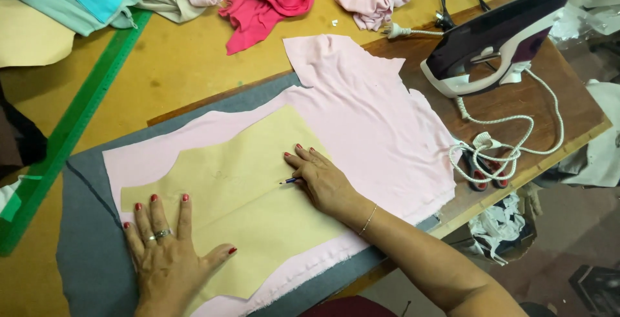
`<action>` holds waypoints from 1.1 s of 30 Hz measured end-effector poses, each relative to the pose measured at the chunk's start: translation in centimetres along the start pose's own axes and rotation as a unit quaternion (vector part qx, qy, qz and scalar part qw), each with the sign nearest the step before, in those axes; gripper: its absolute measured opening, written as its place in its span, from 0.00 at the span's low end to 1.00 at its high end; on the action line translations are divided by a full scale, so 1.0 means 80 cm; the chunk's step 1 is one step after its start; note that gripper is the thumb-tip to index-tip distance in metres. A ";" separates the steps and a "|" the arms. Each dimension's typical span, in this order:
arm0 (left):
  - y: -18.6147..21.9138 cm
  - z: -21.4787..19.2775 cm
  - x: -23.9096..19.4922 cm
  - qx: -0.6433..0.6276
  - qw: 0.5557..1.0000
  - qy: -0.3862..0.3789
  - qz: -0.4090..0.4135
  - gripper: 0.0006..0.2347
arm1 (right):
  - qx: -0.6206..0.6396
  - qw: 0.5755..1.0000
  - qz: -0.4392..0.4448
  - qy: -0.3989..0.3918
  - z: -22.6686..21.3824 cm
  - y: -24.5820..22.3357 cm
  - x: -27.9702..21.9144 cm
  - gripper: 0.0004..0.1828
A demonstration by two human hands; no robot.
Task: Tracing a paper pattern onto pink fabric with a pen and then cutting the fabric with scissors.
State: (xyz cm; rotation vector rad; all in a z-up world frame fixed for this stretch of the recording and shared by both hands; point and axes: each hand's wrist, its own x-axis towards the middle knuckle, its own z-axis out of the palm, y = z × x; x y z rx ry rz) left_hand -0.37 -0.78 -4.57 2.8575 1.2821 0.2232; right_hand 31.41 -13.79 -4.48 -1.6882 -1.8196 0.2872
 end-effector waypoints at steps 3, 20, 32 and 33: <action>-0.001 0.001 0.001 -0.019 1.000 -0.003 0.002 0.55 | 0.020 1.000 0.006 -0.012 -0.002 -0.001 0.005 0.03; 0.188 0.024 0.136 -0.388 0.910 0.025 0.148 0.38 | -0.068 0.997 0.010 0.028 0.004 -0.006 0.011 0.13; 0.190 0.048 0.143 -0.223 0.949 0.078 0.208 0.21 | -0.165 0.979 0.079 0.090 -0.045 0.021 -0.039 0.06; 0.194 0.048 0.141 -0.205 0.951 0.091 0.213 0.25 | -0.178 0.969 0.121 0.123 -0.056 0.025 -0.041 0.04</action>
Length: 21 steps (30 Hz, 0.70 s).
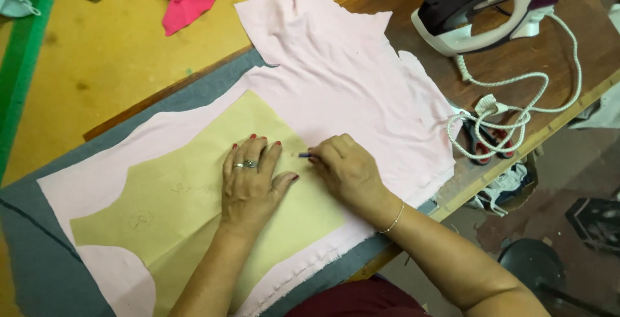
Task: Tracing a paper pattern onto pink fabric with a pen and then cutting the fabric with scissors.
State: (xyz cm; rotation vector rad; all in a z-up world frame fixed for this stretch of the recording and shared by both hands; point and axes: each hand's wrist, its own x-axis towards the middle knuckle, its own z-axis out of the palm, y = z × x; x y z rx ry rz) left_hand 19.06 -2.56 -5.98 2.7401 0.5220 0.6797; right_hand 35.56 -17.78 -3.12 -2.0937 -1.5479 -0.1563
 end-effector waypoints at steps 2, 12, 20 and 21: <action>0.001 0.001 0.004 0.002 1.000 -0.016 -0.004 0.26 | 0.009 0.999 0.046 -0.015 -0.011 -0.009 0.025 0.05; 0.035 -0.045 0.078 0.007 0.948 -0.289 -0.129 0.59 | 0.001 0.995 0.095 -0.031 0.041 -0.006 0.111 0.09; 0.036 -0.072 0.115 0.063 0.885 -0.432 -0.163 0.66 | -0.018 0.999 0.038 -0.018 0.066 -0.009 0.134 0.08; 0.035 -0.068 0.115 0.070 0.884 -0.435 -0.158 0.67 | -0.022 0.999 0.037 -0.014 0.068 -0.010 0.136 0.08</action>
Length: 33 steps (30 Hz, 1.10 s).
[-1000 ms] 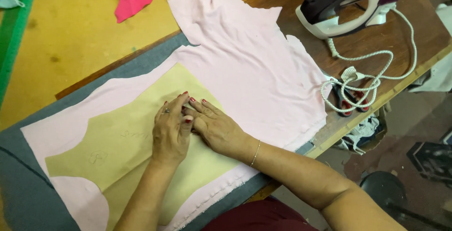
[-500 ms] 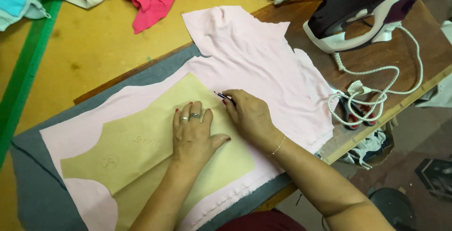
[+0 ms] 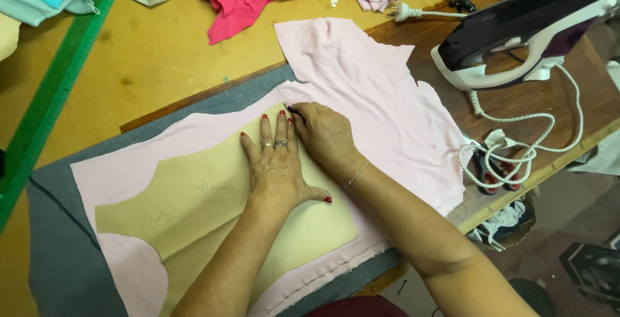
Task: Tracing a paper pattern onto pink fabric with a pen and then cutting the fabric with scissors.
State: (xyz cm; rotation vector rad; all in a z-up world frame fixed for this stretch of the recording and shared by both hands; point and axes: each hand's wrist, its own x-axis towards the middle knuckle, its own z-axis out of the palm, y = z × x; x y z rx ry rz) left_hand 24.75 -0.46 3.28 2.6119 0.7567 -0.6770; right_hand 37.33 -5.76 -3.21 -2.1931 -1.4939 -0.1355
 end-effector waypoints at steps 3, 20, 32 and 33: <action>0.000 0.003 0.004 0.010 1.000 -0.006 0.003 0.68 | -0.008 1.000 -0.010 -0.012 -0.007 -0.004 0.003 0.08; 0.000 0.000 0.003 -0.009 1.000 0.005 0.022 0.61 | -0.117 0.991 0.017 -0.055 -0.060 -0.003 -0.099 0.04; -0.001 0.001 0.000 -0.010 1.000 0.010 0.021 0.60 | -0.141 0.988 0.040 -0.057 -0.100 -0.037 -0.165 0.04; -0.001 0.000 -0.002 -0.009 1.000 0.009 0.021 0.60 | -0.142 0.987 0.043 -0.059 -0.102 -0.041 -0.170 0.04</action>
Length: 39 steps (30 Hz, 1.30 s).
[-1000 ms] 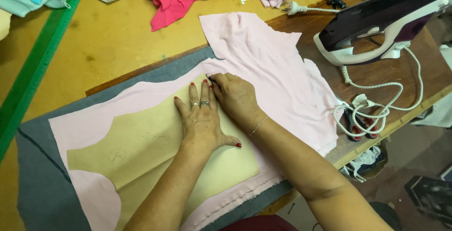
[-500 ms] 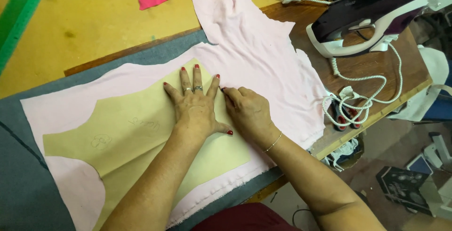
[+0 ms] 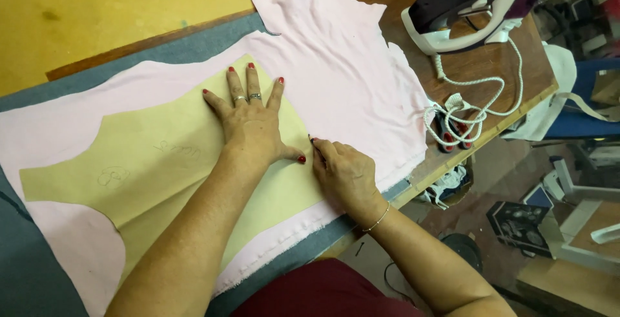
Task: Tracing a paper pattern onto pink fabric with a pen and then cutting the fabric with scissors.
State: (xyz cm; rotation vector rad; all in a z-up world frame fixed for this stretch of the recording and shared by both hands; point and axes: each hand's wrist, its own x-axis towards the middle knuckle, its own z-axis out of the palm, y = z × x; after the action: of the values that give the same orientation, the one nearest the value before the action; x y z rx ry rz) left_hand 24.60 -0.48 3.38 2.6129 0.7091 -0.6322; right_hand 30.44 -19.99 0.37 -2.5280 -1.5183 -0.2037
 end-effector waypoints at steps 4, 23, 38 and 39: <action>0.000 -0.001 -0.005 0.002 1.000 0.002 0.006 0.60 | -0.039 0.999 0.000 0.009 -0.008 -0.007 -0.025 0.04; -0.002 0.005 -0.003 0.031 0.999 -0.015 -0.018 0.64 | 0.055 0.994 0.080 0.043 -0.049 -0.038 -0.168 0.12; -0.076 0.136 -0.083 -0.212 0.893 0.381 0.114 0.28 | 0.272 0.901 0.313 -0.129 -0.012 -0.038 0.003 0.37; -0.080 0.137 -0.101 -0.200 0.883 0.401 0.139 0.25 | 0.315 0.873 0.343 -0.147 -0.019 -0.043 0.008 0.31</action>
State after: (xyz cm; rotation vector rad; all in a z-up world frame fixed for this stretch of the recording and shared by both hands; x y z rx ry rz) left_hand 11.34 -3.31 -3.14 2.4331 0.5647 0.6687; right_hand 27.69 -18.21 2.32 -2.3907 -0.5047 0.6870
